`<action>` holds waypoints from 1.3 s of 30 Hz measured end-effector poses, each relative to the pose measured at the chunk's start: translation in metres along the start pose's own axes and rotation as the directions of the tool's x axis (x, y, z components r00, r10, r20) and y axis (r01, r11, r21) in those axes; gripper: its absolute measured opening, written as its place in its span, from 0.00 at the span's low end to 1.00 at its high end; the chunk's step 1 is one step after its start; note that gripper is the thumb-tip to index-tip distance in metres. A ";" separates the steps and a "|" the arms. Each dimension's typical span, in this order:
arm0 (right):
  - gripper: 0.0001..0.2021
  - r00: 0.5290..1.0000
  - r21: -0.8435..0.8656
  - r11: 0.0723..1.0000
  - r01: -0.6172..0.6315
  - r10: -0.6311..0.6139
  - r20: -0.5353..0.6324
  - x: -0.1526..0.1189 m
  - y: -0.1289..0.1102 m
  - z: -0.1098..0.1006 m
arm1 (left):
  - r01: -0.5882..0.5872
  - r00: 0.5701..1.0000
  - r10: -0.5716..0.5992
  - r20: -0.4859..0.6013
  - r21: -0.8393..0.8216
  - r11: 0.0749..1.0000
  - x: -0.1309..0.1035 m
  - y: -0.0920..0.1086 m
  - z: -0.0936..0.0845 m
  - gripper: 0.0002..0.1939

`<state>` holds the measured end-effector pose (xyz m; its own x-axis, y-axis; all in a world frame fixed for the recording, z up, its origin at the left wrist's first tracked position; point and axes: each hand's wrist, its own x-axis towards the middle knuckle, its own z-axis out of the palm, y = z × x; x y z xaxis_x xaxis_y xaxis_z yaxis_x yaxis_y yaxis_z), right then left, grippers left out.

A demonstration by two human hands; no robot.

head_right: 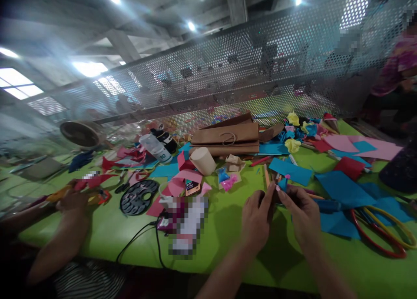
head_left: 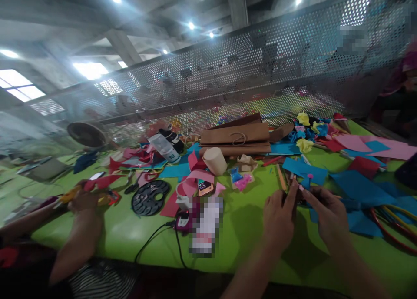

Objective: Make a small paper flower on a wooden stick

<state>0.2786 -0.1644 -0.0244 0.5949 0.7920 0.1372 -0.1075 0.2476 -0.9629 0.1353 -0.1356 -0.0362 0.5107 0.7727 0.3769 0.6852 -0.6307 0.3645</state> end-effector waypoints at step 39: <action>0.14 1.000 -0.069 0.997 0.028 -0.027 0.014 0.002 0.003 -0.006 | 0.070 0.998 -0.068 0.013 -0.228 0.971 0.003 0.001 -0.009 0.35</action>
<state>0.2842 -0.1649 -0.0281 0.5866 0.7926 0.1665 -0.0359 0.2308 -0.9723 0.1330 -0.1352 -0.0274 0.4695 0.8150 0.3397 0.5824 -0.5750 0.5746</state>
